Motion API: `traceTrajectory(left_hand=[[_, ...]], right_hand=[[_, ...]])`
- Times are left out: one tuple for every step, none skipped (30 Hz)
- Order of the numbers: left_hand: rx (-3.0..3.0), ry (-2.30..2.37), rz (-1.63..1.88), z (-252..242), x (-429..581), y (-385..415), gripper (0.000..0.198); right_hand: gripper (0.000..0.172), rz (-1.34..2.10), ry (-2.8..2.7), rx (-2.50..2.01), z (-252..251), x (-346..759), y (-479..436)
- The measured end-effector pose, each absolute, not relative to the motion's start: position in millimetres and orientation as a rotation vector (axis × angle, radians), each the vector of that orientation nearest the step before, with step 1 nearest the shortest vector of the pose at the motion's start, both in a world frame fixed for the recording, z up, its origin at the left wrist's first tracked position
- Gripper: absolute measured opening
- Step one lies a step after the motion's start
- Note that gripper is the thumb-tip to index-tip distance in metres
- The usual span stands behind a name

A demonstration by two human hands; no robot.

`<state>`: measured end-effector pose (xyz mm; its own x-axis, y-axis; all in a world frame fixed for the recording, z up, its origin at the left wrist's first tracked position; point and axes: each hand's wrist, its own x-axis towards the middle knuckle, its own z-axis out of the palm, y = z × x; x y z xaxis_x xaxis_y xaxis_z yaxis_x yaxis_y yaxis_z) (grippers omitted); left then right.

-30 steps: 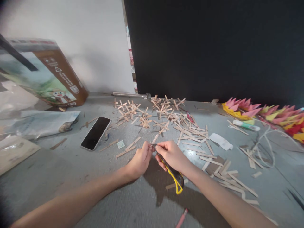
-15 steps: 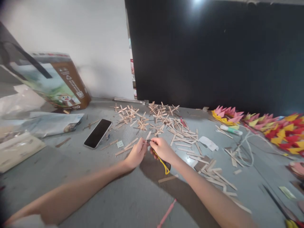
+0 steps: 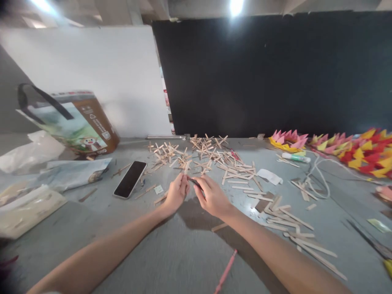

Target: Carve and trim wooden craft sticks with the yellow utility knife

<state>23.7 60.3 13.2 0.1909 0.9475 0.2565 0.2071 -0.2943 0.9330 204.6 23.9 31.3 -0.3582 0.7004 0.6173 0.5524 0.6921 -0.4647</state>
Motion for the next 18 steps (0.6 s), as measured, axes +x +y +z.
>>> traceTrajectory(left_hand=[[1.659, 1.083, 1.168, 11.8, 23.9, 59.0, 0.040], [1.642, 1.058, 1.164, 10.2, 24.4, 57.8, 0.040], [1.629, 1.022, 1.163, 8.3, 25.1, 56.9, 0.040], [1.624, 0.994, 1.164, 6.4, 25.8, 56.4, 0.039], [1.626, 0.985, 1.160, 4.5, 26.3, 56.3, 0.038], [1.626, 0.993, 1.183, 2.8, 26.5, 56.6, 0.037], [1.634, 1.015, 1.205, 1.3, 26.4, 57.0, 0.038], [1.642, 1.039, 1.236, 0.2, 26.0, 57.6, 0.038], [1.675, 1.046, 1.228, -0.5, 25.5, 58.1, 0.037], [1.694, 1.059, 1.252, -0.8, 24.9, 58.4, 0.037], [1.711, 1.058, 1.253, -0.8, 24.4, 58.6, 0.036], [1.725, 1.059, 1.263, -0.6, 23.9, 58.4, 0.035], [1.737, 1.061, 1.270, -0.2, 23.5, 58.1, 0.035], [1.749, 1.061, 1.269, 0.2, 23.2, 57.6, 0.035], [1.759, 1.057, 1.265, 0.5, 23.0, 57.1, 0.034], [1.767, 1.055, 1.258, 0.7, 22.7, 56.7, 0.032], [1.775, 1.052, 1.248, 0.8, 22.4, 56.3, 0.031], [1.782, 1.050, 1.240, 0.7, 22.1, 56.0, 0.029]], right_hand=[[0.031, 0.189, -2.068, -0.941, 25.9, 206.1, 23.5], [0.029, 0.160, -2.072, -0.939, 20.3, 207.8, 23.4], [0.028, 0.133, -2.082, -0.934, 14.8, 209.4, 23.7], [0.027, 0.115, -2.093, -0.928, 9.9, 210.9, 24.3], [0.030, 0.122, -2.100, -0.963, 5.9, 212.1, 24.9], [0.032, 0.127, -2.104, -0.983, 2.9, 213.0, 25.4], [0.035, 0.134, -2.101, -1.005, 1.2, 213.4, 25.7], [0.037, 0.141, -2.102, -1.027, 0.8, 213.3, 25.6], [0.039, 0.148, -2.112, -1.054, 1.3, 212.9, 25.0], [0.042, 0.167, -2.130, -1.072, 2.6, 212.2, 24.0], [0.045, 0.192, -2.137, -1.075, 4.1, 211.5, 22.7], [0.047, 0.212, -2.128, -1.068, 5.4, 210.8, 21.3], [0.047, 0.232, -2.136, -1.052, 6.3, 210.3, 19.9], [0.045, 0.247, -2.137, -1.032, 6.5, 210.0, 18.8], [0.043, 0.258, -2.128, -1.011, 6.1, 210.0, 17.9], [0.042, 0.266, -2.114, -0.987, 5.2, 210.2, 17.4], [0.041, 0.272, -2.094, -0.962, 3.9, 210.6, 17.2], [0.041, 0.276, -2.072, -0.936, 2.6, 211.0, 17.2]])
